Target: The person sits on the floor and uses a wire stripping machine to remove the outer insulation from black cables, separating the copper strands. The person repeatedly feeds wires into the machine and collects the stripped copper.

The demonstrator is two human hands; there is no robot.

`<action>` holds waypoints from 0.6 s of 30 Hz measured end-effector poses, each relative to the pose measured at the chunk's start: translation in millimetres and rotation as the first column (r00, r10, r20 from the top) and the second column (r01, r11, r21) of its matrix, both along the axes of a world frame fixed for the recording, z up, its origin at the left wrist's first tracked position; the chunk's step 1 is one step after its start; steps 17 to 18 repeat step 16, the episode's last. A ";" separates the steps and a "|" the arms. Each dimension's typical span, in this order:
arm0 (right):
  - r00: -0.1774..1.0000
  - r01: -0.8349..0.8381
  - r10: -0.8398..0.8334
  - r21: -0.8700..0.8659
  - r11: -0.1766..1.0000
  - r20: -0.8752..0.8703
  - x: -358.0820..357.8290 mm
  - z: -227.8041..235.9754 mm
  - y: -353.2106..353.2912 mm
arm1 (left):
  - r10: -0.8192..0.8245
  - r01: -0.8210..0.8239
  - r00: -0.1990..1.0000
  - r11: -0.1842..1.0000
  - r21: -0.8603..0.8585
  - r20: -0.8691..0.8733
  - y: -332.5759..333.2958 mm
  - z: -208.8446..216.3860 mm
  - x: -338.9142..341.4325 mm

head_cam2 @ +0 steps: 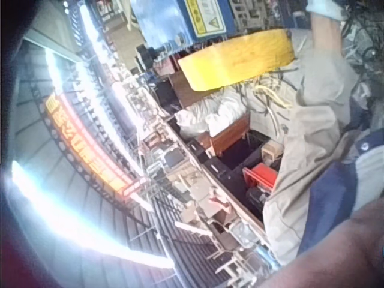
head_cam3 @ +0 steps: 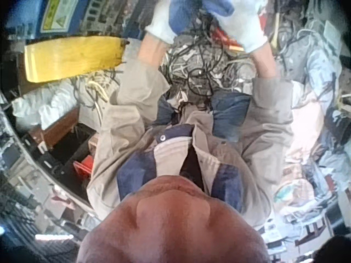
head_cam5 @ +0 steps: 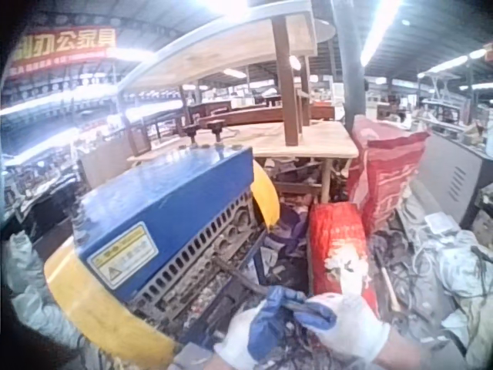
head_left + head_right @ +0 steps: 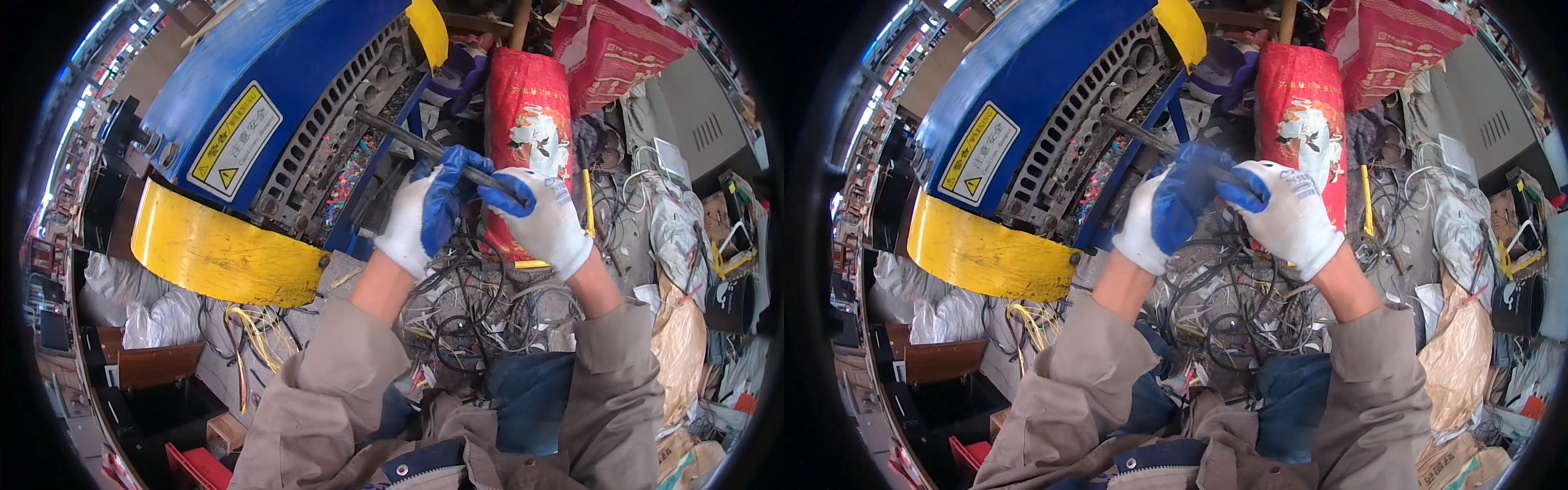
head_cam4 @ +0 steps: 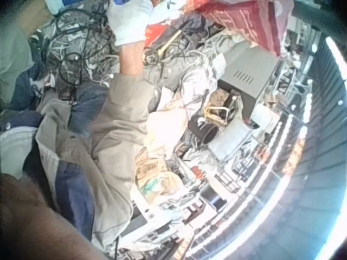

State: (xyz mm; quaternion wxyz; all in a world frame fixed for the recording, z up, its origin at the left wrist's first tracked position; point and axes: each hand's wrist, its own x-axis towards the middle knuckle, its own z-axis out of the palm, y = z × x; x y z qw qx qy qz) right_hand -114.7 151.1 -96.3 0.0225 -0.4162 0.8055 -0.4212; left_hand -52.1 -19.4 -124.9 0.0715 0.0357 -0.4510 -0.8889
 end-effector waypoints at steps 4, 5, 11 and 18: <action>0.988 0.038 -0.034 0.027 0.999 -0.149 2.4 -2.8 -13.6 | -0.038 0.044 0.998 0.993 0.110 -0.057 -15.4 -4.2 9.5; 0.988 0.028 -0.025 0.022 0.999 -0.150 -2.4 -0.2 -21.5 | 0.004 0.015 0.993 0.988 0.156 -0.121 -17.2 -6.3 7.9; 0.975 -0.042 0.062 -0.097 0.994 0.213 -13.6 17.8 -90.3 | 0.260 -0.274 0.960 0.947 0.169 0.105 -25.0 -9.3 -8.2; 0.946 -0.027 0.019 0.022 0.999 0.324 -3.6 -14.9 -65.6 | 0.275 -0.206 0.897 0.953 -0.223 0.345 -21.0 -15.6 17.6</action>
